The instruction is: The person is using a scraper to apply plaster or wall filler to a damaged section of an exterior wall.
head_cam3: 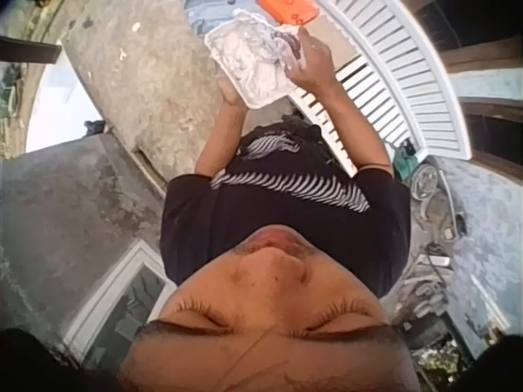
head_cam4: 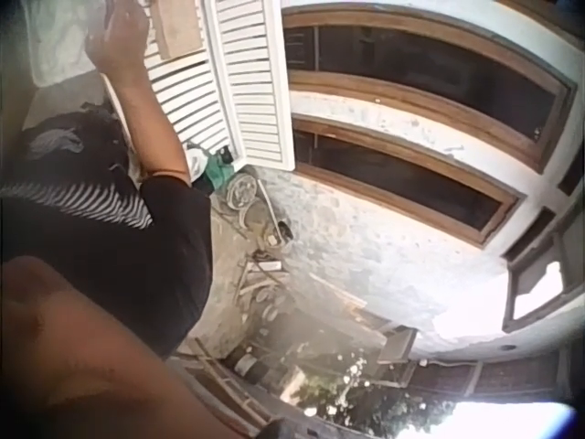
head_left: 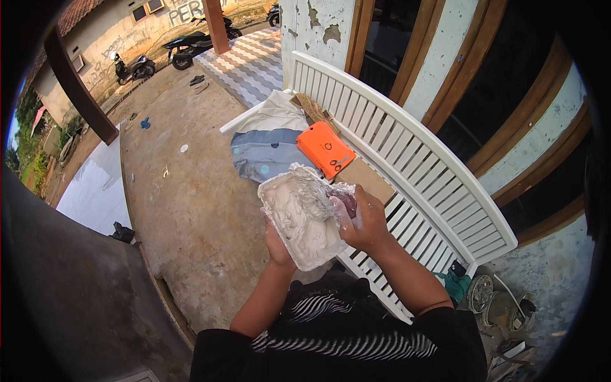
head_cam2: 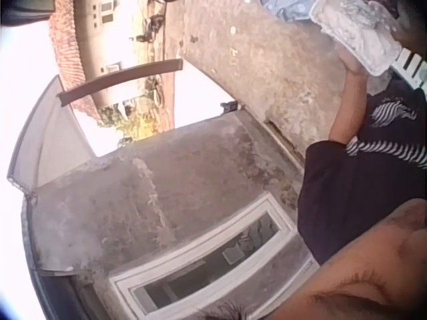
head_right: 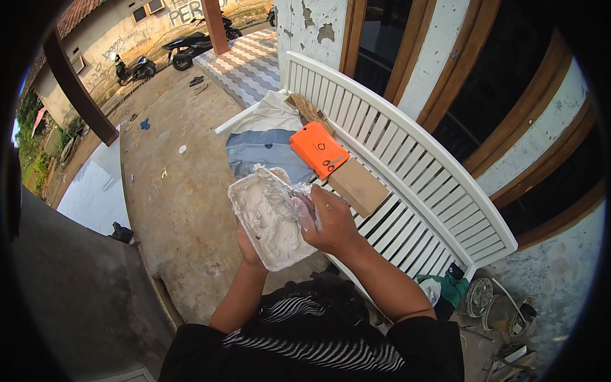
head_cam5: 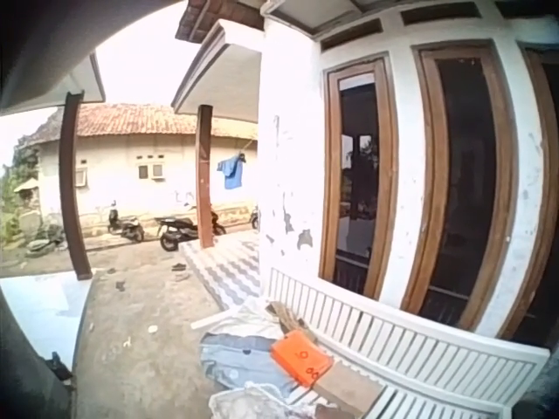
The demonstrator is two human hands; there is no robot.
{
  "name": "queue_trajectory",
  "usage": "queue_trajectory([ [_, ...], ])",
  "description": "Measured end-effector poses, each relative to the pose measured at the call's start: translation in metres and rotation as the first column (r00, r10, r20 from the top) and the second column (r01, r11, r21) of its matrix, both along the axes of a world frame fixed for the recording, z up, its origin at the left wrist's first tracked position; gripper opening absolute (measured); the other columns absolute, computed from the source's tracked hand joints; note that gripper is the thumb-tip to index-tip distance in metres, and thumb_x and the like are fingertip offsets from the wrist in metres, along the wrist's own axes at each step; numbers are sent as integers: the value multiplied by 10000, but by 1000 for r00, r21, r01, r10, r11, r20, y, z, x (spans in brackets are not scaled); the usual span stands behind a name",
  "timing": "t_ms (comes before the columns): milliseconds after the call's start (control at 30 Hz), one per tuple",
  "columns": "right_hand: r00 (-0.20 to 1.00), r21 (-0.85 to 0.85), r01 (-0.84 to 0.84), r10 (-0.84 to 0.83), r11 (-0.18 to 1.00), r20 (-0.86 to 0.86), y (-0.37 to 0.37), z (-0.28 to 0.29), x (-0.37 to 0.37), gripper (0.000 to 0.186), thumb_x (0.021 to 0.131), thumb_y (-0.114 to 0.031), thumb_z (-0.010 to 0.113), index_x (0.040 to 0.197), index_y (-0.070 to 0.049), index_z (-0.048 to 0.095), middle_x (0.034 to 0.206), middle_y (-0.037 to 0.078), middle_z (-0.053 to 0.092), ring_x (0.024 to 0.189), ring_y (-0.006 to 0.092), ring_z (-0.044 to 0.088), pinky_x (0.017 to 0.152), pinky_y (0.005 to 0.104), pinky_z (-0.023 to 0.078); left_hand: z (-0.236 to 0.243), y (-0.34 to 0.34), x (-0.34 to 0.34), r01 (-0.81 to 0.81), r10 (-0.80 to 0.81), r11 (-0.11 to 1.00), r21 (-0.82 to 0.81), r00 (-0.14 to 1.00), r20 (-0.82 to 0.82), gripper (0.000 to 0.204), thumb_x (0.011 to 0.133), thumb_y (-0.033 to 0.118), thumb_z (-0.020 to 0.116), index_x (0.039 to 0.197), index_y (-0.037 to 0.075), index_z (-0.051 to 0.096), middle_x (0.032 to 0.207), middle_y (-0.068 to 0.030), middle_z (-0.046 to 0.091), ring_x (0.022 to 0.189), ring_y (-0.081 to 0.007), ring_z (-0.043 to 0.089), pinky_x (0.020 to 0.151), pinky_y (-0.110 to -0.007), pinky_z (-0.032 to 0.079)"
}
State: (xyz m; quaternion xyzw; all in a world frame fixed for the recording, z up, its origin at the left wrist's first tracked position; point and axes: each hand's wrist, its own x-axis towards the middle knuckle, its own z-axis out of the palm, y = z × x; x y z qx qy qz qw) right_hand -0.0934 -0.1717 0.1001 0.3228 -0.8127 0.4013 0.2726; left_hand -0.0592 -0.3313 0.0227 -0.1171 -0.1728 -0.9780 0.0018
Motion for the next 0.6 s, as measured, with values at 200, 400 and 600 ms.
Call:
queue_trajectory([
  [200,987,-88,53,-38,995,159,13,7,-15,332,836,-33,640,1071,147,490,760,215,639,623,336,651,553,381,497,2,43,-28,87,-73,993,-82,986,152,759,967,633,218,1467,66,291,1427,-143,430,1292,-320,444,1101,-457,347],
  [400,950,-139,44,1,989,312,59,9,-36,307,862,-97,615,1050,100,473,709,234,589,634,406,613,555,428,476,1,94,-78,45,-19,988,-148,985,173,701,990,594,186,1437,74,332,1364,-144,482,1227,-301,503,1072,-441,384],
  [600,958,-249,159,-89,955,272,126,8,-74,332,849,-74,639,1069,117,479,695,202,622,587,364,628,546,399,477,9,143,-118,107,-90,989,-104,984,156,736,979,612,205,1465,65,285,1423,-164,425,1281,-331,456,1089,-458,366],
])
